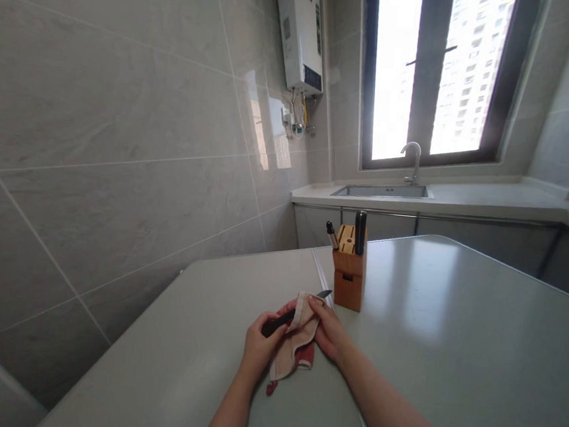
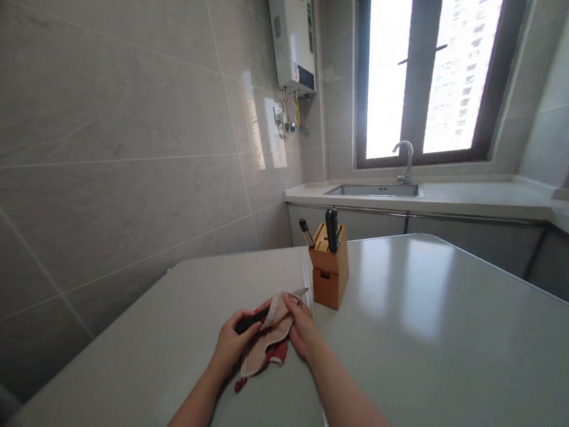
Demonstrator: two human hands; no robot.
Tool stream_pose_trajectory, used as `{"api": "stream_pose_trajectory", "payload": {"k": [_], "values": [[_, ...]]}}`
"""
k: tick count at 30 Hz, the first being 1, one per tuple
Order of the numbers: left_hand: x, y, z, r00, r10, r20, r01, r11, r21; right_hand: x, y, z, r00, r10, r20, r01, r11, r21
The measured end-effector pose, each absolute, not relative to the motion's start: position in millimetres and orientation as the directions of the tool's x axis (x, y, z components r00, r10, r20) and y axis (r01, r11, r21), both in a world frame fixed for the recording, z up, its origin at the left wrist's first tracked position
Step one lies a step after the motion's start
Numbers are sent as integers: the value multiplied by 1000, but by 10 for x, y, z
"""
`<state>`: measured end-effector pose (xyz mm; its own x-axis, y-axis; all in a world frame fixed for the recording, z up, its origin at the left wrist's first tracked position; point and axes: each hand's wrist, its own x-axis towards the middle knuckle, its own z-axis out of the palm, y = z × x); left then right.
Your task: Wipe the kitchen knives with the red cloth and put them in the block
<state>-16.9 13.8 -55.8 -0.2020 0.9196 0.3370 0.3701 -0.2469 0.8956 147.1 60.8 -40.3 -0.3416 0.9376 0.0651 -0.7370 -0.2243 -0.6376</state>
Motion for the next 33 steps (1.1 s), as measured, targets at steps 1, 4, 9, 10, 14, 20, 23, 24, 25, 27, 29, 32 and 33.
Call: {"api": "stream_pose_trajectory", "payload": {"k": [1, 4, 9, 10, 14, 20, 23, 24, 25, 27, 29, 32, 33], "values": [[-167, 136, -552, -202, 919, 339, 372, -248, 894, 1470, 615, -410, -329, 943, 56, -740, -221, -636], [-164, 132, -543, -202, 920, 336, 375, -244, 894, 1469, 630, -427, -317, 948, 38, -741, -222, -634], [-164, 141, -561, -202, 927, 317, 394, -220, 892, 1467, 642, -447, -315, 948, 44, -746, -218, -629], [-164, 142, -566, -203, 928, 312, 398, -213, 892, 1466, 643, -450, -312, 949, 45, -747, -216, -628], [-164, 139, -574, -202, 930, 306, 391, -210, 896, 1466, 644, -449, -325, 944, 53, -741, -220, -634], [-158, 132, -552, -190, 932, 307, 404, -211, 890, 1466, 657, -454, -318, 948, 33, -741, -226, -633], [-150, 132, -541, -187, 934, 304, 396, -211, 893, 1467, 650, -449, -321, 946, 41, -739, -224, -636], [-147, 132, -539, -186, 935, 302, 393, -211, 895, 1468, 644, -444, -329, 943, 47, -734, -224, -641], [-145, 131, -537, -182, 936, 302, 390, -213, 896, 1468, 636, -438, -340, 939, 54, -727, -226, -649], [-141, 127, -534, -173, 937, 303, 384, -219, 897, 1469, 621, -425, -362, 930, 71, -709, -225, -668], [-139, 124, -534, -165, 939, 303, 381, -223, 897, 1469, 612, -415, -370, 925, 85, -698, -217, -682], [-147, 125, -545, -162, 939, 304, 394, -221, 892, 1467, 607, -407, -366, 925, 101, -695, -200, -690], [-151, 128, -552, -160, 938, 308, 402, -223, 888, 1467, 605, -403, -366, 924, 106, -696, -197, -691]]}}
